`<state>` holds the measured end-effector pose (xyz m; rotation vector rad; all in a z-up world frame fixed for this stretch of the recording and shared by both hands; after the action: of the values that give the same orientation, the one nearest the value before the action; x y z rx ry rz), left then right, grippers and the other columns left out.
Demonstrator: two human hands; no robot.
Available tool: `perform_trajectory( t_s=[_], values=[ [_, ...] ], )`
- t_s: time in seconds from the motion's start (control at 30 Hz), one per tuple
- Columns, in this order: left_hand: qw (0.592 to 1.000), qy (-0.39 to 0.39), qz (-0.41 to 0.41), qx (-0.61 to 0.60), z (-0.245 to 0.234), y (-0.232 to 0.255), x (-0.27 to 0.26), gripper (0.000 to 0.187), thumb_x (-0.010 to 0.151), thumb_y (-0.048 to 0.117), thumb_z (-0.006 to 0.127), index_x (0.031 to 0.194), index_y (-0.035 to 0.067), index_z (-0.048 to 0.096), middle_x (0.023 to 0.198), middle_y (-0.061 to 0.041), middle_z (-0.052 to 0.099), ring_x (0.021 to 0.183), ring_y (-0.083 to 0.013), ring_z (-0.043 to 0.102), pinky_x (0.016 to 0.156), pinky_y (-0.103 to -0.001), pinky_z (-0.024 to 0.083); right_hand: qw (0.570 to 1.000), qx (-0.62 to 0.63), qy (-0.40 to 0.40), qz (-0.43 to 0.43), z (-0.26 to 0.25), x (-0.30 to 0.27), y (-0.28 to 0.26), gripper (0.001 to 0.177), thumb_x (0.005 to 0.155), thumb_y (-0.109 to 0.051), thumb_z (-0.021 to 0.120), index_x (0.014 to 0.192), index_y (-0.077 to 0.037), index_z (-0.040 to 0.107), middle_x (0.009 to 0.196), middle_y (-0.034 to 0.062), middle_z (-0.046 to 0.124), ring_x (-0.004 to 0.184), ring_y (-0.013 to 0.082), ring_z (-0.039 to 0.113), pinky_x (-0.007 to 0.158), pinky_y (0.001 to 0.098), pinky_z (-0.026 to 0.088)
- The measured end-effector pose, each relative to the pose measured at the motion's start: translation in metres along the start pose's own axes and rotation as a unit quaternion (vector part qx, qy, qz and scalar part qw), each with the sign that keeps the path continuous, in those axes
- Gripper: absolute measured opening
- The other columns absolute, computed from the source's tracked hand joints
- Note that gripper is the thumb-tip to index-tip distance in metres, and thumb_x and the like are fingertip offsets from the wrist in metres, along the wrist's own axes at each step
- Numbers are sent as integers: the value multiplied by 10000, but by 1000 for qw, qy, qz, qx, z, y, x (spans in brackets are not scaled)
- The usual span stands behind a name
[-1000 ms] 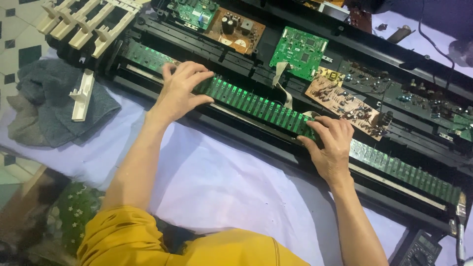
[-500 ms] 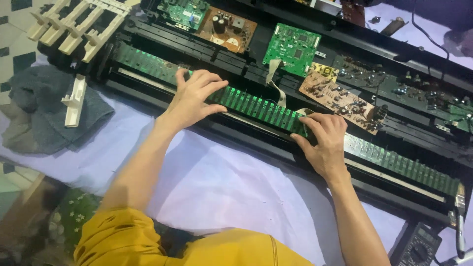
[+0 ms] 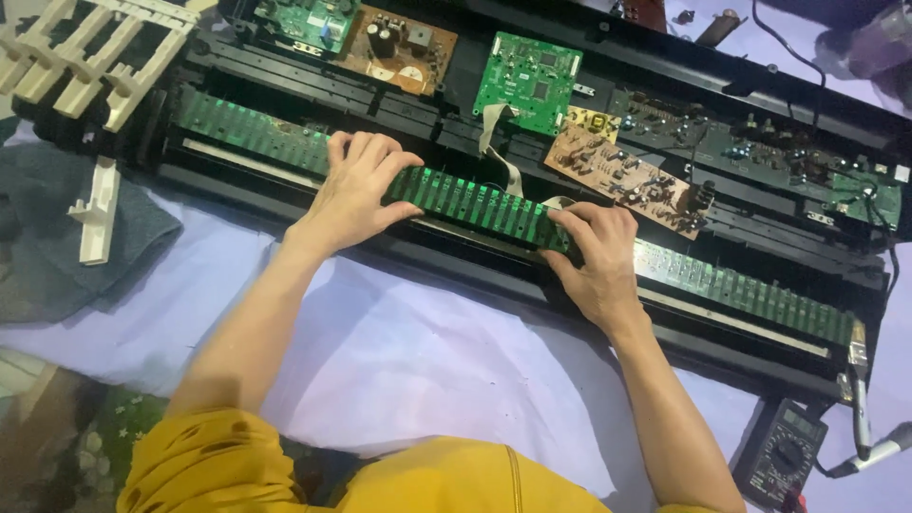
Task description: The person removes a circuit board from a disassembled electronic device, likely a keyboard, and places it on the work surface. They then handle a long green circuit board, aligning and pressing it into the device's frame.
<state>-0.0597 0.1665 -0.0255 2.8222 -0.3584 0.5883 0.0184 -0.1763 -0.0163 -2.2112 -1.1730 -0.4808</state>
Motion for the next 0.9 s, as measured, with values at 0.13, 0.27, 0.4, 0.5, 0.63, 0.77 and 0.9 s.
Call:
perform_trajectory(
  t_s=[0.13,0.27,0.4,0.5,0.63,0.77,0.9],
  values=[
    [1000,5,-6,4,5,4,4,661,746,443,897,1264,155,605,1105,-28,517,1145,-245,481,1045,-510,256,1000,-18,-14,10,6,-6,6,564,789,-90,865,1314,-157,669,1177,57,621,1087,251,595,1086,476,350],
    [999,30,6,-41,0,19,14,609,806,542,830,1236,164,621,1154,-36,544,1162,-242,491,1034,-497,282,1000,-23,-15,14,4,-4,4,517,813,-137,839,1302,-176,675,1134,50,620,1071,239,602,1081,467,358],
    [993,93,6,-78,15,16,29,399,1044,573,597,1177,207,682,1083,16,557,1082,-176,506,998,-435,295,999,-34,-15,9,1,-1,1,425,921,-372,782,1291,-195,672,1157,43,623,1084,242,599,1058,469,380],
    [988,147,8,-49,19,14,51,234,1036,401,688,1181,220,661,1048,53,547,1041,-165,531,940,-401,313,999,-45,-8,21,1,0,-1,418,970,-436,727,1294,-178,667,1205,58,612,1130,260,588,1063,479,388],
    [985,157,-29,-60,30,26,86,249,989,398,755,1128,204,684,967,31,605,977,-188,560,939,-445,325,998,-51,-1,24,-1,2,-3,409,973,-458,715,1278,-189,673,1192,54,610,1128,255,588,1066,483,390],
    [984,110,-78,-119,41,39,103,322,889,301,863,1124,152,699,1015,3,716,975,-223,578,900,-430,284,1000,-14,10,-12,-10,8,-11,338,1006,-313,699,1203,-42,659,1166,149,601,1069,311,545,980,488,399],
    [972,105,-109,-178,41,43,101,285,907,192,840,1145,149,691,921,44,659,900,-171,562,906,-420,295,1000,-9,21,-4,-9,6,-8,297,1010,-273,702,1191,-39,670,1145,144,607,1059,306,545,978,488,403]
  ],
)
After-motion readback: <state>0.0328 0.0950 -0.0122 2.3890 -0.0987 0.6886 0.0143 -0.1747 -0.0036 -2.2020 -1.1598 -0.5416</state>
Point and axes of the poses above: each hand's wrist, its own x-axis towards the middle knuckle, its own z-axis out of the palm, y = z × x, the point moved 2 cm from there along x, towards the middle knuckle
